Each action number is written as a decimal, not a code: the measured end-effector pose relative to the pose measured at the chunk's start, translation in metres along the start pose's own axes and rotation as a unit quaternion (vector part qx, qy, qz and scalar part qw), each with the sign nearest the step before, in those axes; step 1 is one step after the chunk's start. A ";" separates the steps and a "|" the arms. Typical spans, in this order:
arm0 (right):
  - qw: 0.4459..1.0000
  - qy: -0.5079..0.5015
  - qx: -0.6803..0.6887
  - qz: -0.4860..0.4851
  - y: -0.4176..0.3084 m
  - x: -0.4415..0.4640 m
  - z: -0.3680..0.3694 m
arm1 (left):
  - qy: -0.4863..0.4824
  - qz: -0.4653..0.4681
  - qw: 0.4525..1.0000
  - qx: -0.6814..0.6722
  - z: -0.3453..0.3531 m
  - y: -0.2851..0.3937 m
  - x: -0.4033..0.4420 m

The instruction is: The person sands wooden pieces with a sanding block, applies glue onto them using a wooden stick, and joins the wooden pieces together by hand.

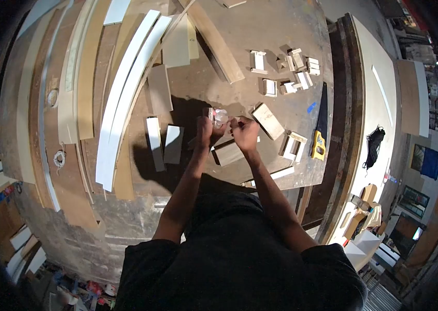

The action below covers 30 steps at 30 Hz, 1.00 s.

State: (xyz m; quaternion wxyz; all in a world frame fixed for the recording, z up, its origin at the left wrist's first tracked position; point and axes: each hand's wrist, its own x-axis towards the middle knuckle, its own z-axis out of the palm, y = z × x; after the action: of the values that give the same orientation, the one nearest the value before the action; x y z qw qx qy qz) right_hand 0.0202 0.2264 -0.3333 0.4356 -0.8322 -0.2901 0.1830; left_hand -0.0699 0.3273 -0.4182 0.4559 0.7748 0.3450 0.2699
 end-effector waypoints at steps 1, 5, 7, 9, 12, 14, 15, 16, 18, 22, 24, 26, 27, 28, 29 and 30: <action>0.997 0.012 0.054 0.049 0.000 0.000 0.000 | -0.001 0.017 1.000 -0.021 0.009 -0.017 -0.002; 0.970 0.010 0.189 0.155 0.001 0.002 -0.011 | -0.029 -0.022 0.998 -0.059 0.014 -0.025 -0.006; 0.938 0.019 0.264 0.222 0.005 0.003 -0.013 | -0.020 -0.019 0.999 -0.040 -0.003 0.004 0.000; 0.937 0.027 0.271 0.220 0.006 0.002 -0.015 | -0.011 -0.016 1.000 -0.022 -0.009 0.016 0.001; 0.933 0.037 0.284 0.216 0.003 -0.002 -0.021 | -0.004 -0.011 0.999 -0.045 -0.007 0.015 0.001; 0.932 0.039 0.291 0.215 -0.001 -0.002 -0.028 | -0.035 -0.044 0.996 -0.069 -0.004 0.011 0.000; 0.931 0.040 0.290 0.216 -0.003 -0.002 -0.031 | -0.035 -0.043 0.996 -0.069 -0.009 0.016 0.001; 0.931 0.041 0.289 0.218 -0.005 -0.002 -0.035 | -0.056 -0.040 0.997 -0.032 -0.015 0.020 0.001; 0.927 0.044 0.299 0.222 -0.010 -0.003 -0.044 | -0.075 -0.035 0.997 0.006 -0.025 0.027 -0.002; 0.911 0.044 0.335 0.237 -0.023 -0.006 -0.061 | 0.062 0.013 0.998 0.002 -0.041 0.018 -0.023; 0.907 0.038 0.352 0.230 -0.030 -0.010 -0.070 | 0.096 0.042 0.994 -0.042 -0.044 0.012 -0.038; 0.892 0.026 0.381 0.241 -0.048 -0.015 -0.084 | 0.066 -0.186 0.895 -0.401 -0.057 0.033 -0.048; 0.893 0.013 0.390 0.225 -0.056 -0.019 -0.092 | 0.072 -0.129 0.892 -0.428 -0.061 0.045 -0.051; 0.893 0.010 0.391 0.224 -0.065 -0.024 -0.100 | 0.074 -0.129 0.892 -0.426 -0.073 0.060 -0.053; 0.890 0.006 0.408 0.205 -0.076 -0.028 -0.108 | 0.010 -0.181 0.881 -0.437 -0.090 0.081 -0.054; 0.886 0.003 0.425 0.186 -0.088 -0.032 -0.115 | -0.056 -0.231 0.863 -0.446 -0.105 0.104 -0.052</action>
State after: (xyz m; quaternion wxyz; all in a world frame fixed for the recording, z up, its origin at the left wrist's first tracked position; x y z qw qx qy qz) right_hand 0.0317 0.1742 -0.1948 0.7063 -0.6069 -0.0234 0.3638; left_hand -0.1489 0.3048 -0.2848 0.8203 0.4010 0.3309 0.2382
